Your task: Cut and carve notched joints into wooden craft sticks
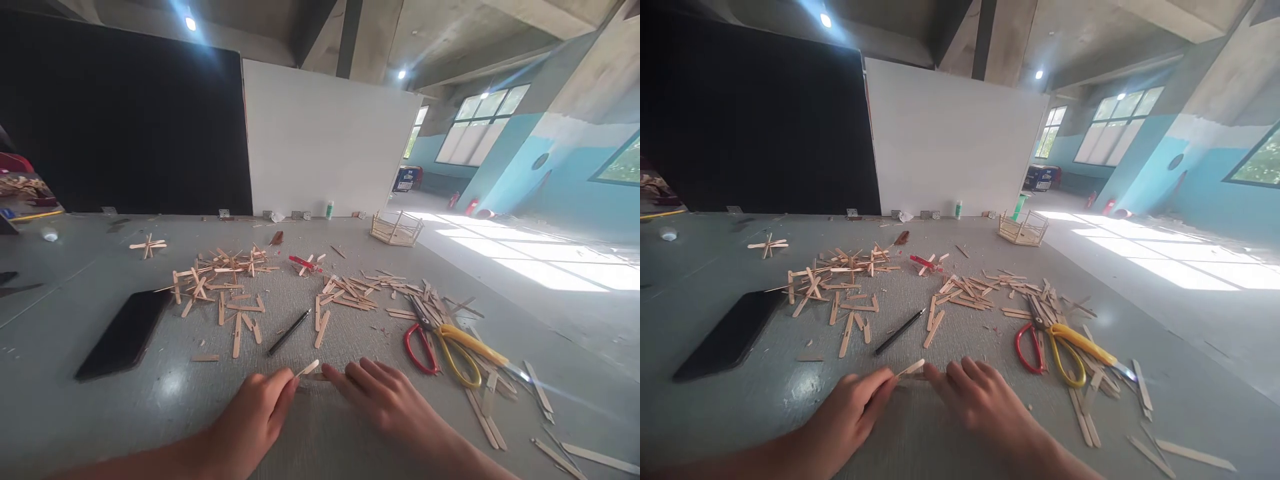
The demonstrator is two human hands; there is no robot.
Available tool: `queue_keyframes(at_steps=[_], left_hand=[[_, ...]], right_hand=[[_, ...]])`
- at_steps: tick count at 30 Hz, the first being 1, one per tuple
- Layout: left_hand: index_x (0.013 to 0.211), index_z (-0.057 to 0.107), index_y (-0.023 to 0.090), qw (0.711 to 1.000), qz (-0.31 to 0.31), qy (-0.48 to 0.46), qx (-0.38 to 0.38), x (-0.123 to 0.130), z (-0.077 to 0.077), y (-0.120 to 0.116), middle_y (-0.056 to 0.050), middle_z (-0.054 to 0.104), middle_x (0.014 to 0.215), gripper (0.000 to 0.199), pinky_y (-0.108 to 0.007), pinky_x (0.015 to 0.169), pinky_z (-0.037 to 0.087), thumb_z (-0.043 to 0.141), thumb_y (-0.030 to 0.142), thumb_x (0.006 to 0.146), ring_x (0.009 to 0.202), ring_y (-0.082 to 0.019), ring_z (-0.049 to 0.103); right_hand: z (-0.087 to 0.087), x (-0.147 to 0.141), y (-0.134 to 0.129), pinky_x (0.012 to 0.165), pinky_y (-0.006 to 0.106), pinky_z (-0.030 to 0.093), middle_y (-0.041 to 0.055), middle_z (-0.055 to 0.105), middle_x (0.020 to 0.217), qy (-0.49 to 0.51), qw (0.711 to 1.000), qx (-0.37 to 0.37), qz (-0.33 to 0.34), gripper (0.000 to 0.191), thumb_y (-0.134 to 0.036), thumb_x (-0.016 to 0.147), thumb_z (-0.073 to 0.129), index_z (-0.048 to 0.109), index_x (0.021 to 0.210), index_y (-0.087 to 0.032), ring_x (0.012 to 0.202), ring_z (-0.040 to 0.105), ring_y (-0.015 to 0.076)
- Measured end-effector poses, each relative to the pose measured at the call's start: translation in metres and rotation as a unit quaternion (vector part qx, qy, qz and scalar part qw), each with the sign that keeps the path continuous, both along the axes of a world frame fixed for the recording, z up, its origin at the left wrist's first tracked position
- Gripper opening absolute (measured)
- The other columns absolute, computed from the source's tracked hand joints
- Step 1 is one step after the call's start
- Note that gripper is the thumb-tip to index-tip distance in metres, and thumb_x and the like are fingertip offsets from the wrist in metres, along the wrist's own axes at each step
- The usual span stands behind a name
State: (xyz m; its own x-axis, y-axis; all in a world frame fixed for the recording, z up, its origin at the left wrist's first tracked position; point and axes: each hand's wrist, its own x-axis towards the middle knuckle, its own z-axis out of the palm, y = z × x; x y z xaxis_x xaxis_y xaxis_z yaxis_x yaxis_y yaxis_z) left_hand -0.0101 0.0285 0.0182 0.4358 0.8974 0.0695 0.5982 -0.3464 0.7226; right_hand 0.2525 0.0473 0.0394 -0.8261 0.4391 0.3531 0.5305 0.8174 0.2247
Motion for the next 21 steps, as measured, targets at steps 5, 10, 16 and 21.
queue_keyframes(at_steps=[5,10,16,21], left_hand=[[0.089,0.053,0.023,0.993,0.016,-0.064,0.096,-0.001,-0.005,-0.006,0.003,0.058,0.067,0.028,-0.024,0.057,0.037,0.034,0.029,0.109,0.056,-0.012,0.052],[0.1,0.057,0.022,0.986,0.0,-0.102,0.135,-0.003,-0.005,-0.007,0.002,0.066,0.072,0.018,-0.024,0.06,0.042,0.042,0.025,0.108,0.06,-0.013,0.06],[0.081,0.049,0.022,0.989,0.015,-0.143,0.032,-0.005,0.0,-0.004,0.006,0.046,0.062,0.033,-0.024,0.056,0.033,0.037,0.033,0.11,0.054,-0.01,0.041],[0.07,0.039,0.022,0.969,0.061,-0.228,-0.073,-0.005,0.004,0.003,0.009,0.03,0.056,0.047,-0.024,0.05,0.025,0.039,0.05,0.107,0.051,-0.01,0.029]], right_hand=[[-0.002,0.002,-0.01,0.069,0.033,0.059,0.0112,0.069,0.095,0.041,0.998,-0.055,-0.001,0.048,-0.008,0.105,0.037,0.035,0.152,-0.002,0.081,0.066,0.0208],[-0.005,0.012,-0.013,0.077,0.03,0.061,0.014,0.071,0.111,0.076,0.987,-0.142,0.007,0.052,-0.016,0.109,0.028,0.026,0.161,-0.012,0.093,0.07,0.0201],[-0.008,0.019,-0.015,0.078,0.029,0.061,0.0167,0.07,0.124,0.132,0.982,-0.133,0.026,0.055,-0.014,0.106,0.038,0.03,0.16,-0.014,0.108,0.07,0.0213],[-0.013,0.021,-0.02,0.069,0.029,0.06,0.0103,0.076,0.101,0.169,0.982,-0.086,0.017,0.059,-0.009,0.1,0.051,0.038,0.157,-0.015,0.081,0.072,0.0179]])
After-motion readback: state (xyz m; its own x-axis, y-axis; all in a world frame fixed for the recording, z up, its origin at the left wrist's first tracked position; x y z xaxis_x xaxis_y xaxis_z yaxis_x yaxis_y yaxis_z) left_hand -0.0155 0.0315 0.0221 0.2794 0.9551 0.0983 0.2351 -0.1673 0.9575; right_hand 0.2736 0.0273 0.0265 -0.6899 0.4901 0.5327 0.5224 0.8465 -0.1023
